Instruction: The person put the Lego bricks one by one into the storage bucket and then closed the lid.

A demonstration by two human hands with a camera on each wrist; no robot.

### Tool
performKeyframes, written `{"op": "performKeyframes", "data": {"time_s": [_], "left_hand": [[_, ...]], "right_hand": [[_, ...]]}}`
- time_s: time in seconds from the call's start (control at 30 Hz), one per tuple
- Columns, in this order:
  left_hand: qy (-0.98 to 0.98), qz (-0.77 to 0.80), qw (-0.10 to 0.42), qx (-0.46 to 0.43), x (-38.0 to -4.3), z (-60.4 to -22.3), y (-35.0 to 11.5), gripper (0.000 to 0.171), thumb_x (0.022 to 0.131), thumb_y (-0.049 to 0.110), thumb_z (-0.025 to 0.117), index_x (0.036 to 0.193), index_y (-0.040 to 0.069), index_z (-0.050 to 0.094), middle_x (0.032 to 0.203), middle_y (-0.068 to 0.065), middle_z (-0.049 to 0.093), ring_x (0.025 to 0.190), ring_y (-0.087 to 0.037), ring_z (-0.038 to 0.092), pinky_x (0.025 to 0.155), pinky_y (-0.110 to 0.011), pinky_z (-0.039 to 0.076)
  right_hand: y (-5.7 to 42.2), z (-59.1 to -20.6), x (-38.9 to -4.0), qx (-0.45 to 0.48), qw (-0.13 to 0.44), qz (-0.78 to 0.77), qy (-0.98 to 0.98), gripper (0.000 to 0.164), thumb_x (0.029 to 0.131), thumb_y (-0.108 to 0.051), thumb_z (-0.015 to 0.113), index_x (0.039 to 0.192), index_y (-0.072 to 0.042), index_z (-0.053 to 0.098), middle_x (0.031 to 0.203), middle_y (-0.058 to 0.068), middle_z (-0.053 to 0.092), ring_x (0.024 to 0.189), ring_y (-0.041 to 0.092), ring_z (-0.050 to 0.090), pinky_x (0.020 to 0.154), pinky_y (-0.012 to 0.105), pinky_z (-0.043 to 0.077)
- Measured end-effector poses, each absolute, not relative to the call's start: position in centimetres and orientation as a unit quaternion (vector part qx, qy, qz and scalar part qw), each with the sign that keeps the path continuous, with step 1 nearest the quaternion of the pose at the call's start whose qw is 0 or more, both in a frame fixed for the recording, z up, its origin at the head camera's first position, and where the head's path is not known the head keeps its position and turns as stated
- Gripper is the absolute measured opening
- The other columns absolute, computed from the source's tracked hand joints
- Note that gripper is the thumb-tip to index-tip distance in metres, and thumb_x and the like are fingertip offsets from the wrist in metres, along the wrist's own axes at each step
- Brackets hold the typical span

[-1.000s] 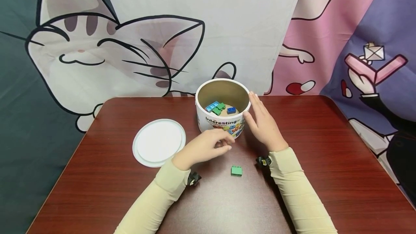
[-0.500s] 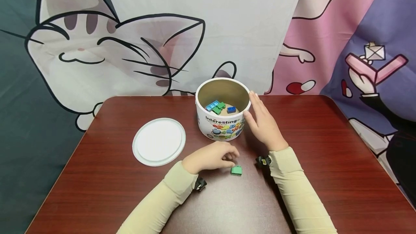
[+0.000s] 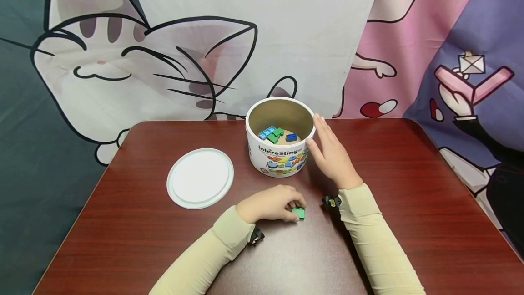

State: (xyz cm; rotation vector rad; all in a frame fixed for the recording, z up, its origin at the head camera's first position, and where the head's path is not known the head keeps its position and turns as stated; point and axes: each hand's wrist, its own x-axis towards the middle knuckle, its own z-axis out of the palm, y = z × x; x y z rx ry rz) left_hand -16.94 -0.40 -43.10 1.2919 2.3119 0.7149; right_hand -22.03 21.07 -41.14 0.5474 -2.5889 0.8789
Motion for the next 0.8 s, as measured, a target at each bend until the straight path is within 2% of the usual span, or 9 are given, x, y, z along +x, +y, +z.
{"op": "performKeyframes", "data": {"time_s": [0.37, 0.8], "left_hand": [[0.823, 0.244, 0.194, 0.475, -16.86, -43.22, -0.27, 0.025, 0.089, 0.014, 0.078, 0.112, 0.01, 0.072, 0.101, 0.0, 0.065, 0.089, -0.005, 0.061, 0.081, -0.012, 0.047], [0.829, 0.253, 0.179, 0.466, -16.88, -42.63, -0.62, 0.025, 0.087, 0.01, 0.075, 0.112, 0.01, 0.072, 0.101, -0.003, 0.064, 0.092, -0.011, 0.062, 0.083, -0.015, 0.048]], "right_hand": [[21.13, -41.19, -22.08, 0.193, 0.177, 0.307, -0.915, 0.068, 0.105, -0.04, 0.051, 0.16, -0.007, 0.027, 0.165, 0.011, 0.027, 0.154, 0.027, 0.021, 0.122, 0.05, 0.022], [21.15, -41.2, -22.14, 0.197, 0.179, 0.305, -0.914, 0.068, 0.105, -0.039, 0.051, 0.16, -0.006, 0.027, 0.165, 0.011, 0.027, 0.153, 0.028, 0.021, 0.122, 0.05, 0.022]]}}
